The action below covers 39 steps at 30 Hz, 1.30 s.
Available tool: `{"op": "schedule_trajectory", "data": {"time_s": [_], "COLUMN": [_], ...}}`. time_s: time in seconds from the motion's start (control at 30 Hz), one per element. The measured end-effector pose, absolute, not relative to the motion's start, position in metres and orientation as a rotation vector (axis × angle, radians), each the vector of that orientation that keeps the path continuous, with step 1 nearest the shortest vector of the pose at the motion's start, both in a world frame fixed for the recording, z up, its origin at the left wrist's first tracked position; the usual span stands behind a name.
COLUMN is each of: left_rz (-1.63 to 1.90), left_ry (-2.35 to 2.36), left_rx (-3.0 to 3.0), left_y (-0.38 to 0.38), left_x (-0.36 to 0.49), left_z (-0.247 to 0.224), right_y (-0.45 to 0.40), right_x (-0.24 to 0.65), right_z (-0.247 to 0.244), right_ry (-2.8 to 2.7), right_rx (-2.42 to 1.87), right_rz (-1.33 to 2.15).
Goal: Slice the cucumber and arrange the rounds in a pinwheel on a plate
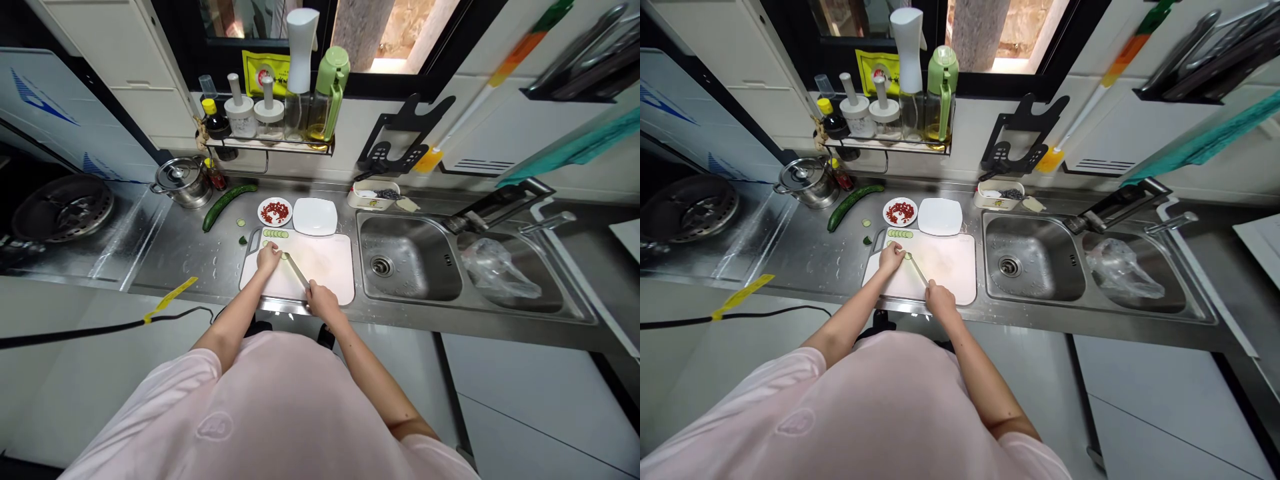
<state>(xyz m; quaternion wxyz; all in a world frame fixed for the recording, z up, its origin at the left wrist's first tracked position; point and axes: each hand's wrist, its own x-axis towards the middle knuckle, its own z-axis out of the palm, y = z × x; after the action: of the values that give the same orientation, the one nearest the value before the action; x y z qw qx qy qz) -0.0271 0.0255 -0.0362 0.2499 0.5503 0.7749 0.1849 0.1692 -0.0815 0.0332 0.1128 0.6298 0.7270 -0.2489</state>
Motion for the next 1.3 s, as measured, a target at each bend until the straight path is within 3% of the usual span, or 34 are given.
{"op": "schedule_trajectory", "data": {"time_s": [1.3], "left_rz": [0.488], "left_ry": [2.082], "left_rx": [1.486], "left_y": [0.028], "left_x": [-0.029], "left_z": [-0.030], "right_y": [-0.075], "right_x": [0.148], "right_z": [0.035], "right_ry": [2.074], "right_rx": [1.803], "right_rz": [-0.832]}}
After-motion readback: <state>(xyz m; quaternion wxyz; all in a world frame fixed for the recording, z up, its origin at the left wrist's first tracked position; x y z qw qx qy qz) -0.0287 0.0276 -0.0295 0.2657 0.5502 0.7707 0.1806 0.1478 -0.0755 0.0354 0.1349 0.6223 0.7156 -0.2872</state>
